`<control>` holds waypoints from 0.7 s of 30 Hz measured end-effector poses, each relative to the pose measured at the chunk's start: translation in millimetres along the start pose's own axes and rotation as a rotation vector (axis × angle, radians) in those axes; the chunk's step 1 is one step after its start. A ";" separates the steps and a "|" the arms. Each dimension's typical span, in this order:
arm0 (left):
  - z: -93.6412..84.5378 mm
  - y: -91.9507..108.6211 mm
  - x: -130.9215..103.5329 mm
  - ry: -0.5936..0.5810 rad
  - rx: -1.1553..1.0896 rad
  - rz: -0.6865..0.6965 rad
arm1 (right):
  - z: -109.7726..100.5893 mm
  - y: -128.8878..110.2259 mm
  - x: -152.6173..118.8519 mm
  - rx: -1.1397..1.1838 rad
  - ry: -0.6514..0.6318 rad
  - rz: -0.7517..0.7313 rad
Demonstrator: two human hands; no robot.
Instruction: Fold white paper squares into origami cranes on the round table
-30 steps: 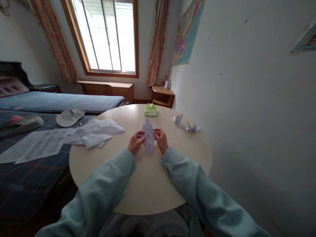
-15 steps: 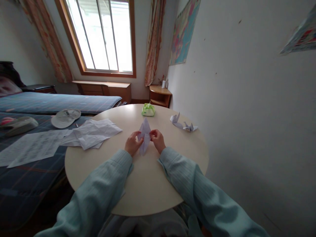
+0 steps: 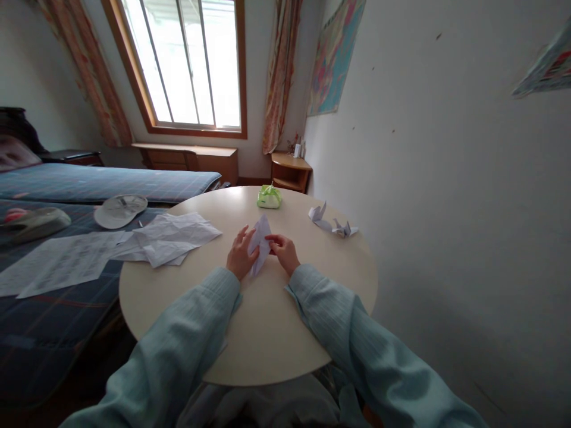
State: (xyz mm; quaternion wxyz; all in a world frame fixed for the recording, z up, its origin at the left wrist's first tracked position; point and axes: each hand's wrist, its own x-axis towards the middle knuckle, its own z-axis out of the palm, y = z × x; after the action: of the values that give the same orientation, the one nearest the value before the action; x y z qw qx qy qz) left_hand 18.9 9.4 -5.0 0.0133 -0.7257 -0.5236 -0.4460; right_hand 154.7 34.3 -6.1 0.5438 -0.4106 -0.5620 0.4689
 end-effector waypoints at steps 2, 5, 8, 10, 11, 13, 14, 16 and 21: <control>0.5 -0.2 0.2 -0.012 -0.012 0.003 | 0.1 -1.1 -0.3 0.002 0.007 -0.001; 1.8 -0.6 0.7 -0.015 -0.026 -0.016 | 0.5 -2.9 -0.8 0.005 0.013 0.006; 1.1 -0.3 1.8 0.015 -0.052 -0.033 | 0.8 -3.9 -0.8 0.015 0.010 0.010; -0.7 0.1 2.6 0.046 -0.073 -0.034 | 0.7 -3.9 -0.5 0.017 0.010 0.005; -1.7 0.3 3.1 0.064 -0.080 -0.037 | 0.5 -3.8 -0.4 0.010 0.010 0.002; -3.4 0.9 3.7 0.095 -0.086 -0.049 | -0.1 -3.8 -0.3 -0.014 0.010 -0.005; -3.8 1.3 3.8 0.102 -0.087 -0.058 | -0.3 -4.0 -0.4 -0.028 0.010 -0.008; -4.1 2.6 3.7 0.112 -0.095 -0.078 | -0.7 -4.5 -0.6 -0.048 0.015 -0.018; -3.6 5.5 2.2 0.123 -0.166 -0.120 | -0.5 -5.8 -0.9 -0.044 0.043 -0.049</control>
State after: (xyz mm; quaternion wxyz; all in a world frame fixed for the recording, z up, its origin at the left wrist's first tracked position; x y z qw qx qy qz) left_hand 21.0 6.8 1.1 -0.0414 -0.6631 -0.5255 -0.5314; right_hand 155.6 32.1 -0.7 0.5580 -0.4185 -0.5704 0.4338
